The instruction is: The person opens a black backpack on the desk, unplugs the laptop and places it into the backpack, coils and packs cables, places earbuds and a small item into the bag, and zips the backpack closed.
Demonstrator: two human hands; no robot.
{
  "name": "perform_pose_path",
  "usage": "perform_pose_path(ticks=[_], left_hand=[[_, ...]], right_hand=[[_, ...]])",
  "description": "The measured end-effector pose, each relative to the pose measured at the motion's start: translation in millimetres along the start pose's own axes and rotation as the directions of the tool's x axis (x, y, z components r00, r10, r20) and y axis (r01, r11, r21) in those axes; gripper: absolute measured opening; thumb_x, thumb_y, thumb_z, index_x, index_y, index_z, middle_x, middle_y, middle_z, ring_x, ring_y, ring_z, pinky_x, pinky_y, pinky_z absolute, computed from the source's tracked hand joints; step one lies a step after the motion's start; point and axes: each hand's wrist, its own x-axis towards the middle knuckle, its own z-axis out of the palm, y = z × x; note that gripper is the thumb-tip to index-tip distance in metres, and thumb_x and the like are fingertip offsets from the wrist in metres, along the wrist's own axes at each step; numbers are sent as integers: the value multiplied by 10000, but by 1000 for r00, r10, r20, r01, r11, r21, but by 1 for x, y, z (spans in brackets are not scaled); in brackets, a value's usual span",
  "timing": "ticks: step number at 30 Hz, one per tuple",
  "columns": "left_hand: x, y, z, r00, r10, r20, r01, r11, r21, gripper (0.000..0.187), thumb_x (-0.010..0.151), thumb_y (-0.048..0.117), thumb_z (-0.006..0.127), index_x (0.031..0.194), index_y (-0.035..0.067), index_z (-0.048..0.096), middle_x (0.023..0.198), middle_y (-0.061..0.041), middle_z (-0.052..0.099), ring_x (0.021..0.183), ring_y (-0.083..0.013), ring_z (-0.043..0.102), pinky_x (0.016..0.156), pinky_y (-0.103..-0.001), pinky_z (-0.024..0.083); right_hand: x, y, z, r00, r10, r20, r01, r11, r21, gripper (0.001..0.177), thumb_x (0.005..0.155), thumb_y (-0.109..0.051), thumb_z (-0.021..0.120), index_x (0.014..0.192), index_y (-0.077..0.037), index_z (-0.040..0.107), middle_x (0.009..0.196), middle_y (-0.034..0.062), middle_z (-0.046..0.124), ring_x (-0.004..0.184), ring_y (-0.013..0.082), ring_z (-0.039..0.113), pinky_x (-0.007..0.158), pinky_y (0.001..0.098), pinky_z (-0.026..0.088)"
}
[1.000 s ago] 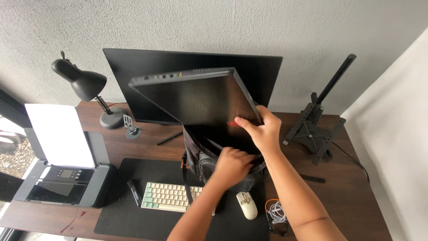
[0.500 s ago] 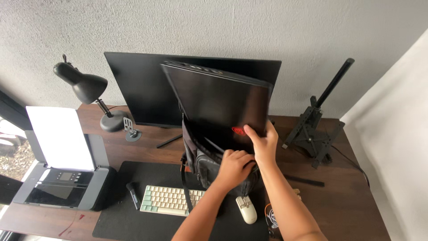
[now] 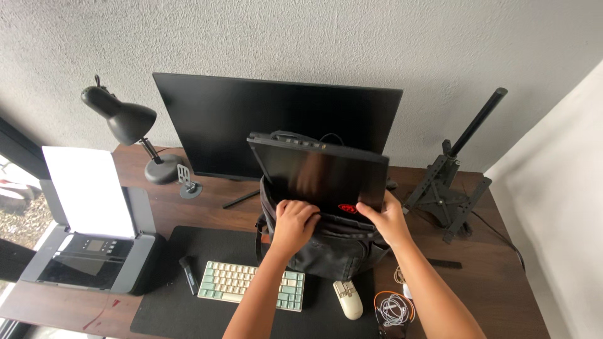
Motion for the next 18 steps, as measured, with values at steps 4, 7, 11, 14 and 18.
perform_pose_path(ticks=[4, 7, 11, 14, 18], left_hand=[[17, -18, -26, 738, -71, -671, 43, 997, -58, 505, 1000, 312, 779, 1279, 16, 481, 1256, -156, 493, 1208, -322, 474, 1129, -428, 335], [40, -51, -50, 838, -277, -469, 187, 955, -230, 570, 935, 189, 687, 1364, -96, 442, 1345, -243, 486, 1285, -378, 472, 1064, -460, 340], [53, -67, -44, 887, -460, -39, 326, 684, -652, 363, 996, 191, 676, 1301, 12, 595, 1210, -89, 650, 1153, -218, 599, 1021, -368, 466], [42, -61, -32, 872, -489, -15, 369, 678, -636, 373, 957, 176, 705, 1279, 25, 589, 1175, -80, 656, 1121, -201, 604, 999, -347, 476], [34, -54, -31, 847, -530, 40, 443, 662, -605, 385, 900, 162, 746, 1237, 29, 615, 1133, -68, 680, 1101, -187, 628, 983, -346, 489]], right_hand=[[0, 4, -7, 996, 12, 87, -12, 1000, 2, 237, 851, -196, 828, 945, -50, 667, 836, 5, 673, 740, 110, 599, 674, 280, 485], [-1, 3, -13, 990, 8, 144, 2, 998, -67, 237, 852, -199, 832, 950, -47, 680, 847, 27, 690, 762, 129, 626, 699, 288, 509], [4, -5, -18, 992, -2, 130, 39, 959, -281, 275, 813, -228, 831, 984, -54, 703, 887, 41, 750, 831, 135, 705, 764, 280, 552], [2, -11, -20, 989, 149, 22, -125, 893, -432, 276, 752, -251, 876, 898, -39, 776, 846, 71, 794, 752, 168, 740, 700, 314, 577], [10, -21, -27, 987, 152, 58, -103, 861, -498, 297, 693, -249, 897, 886, -47, 796, 818, 71, 810, 735, 156, 760, 691, 312, 584]])
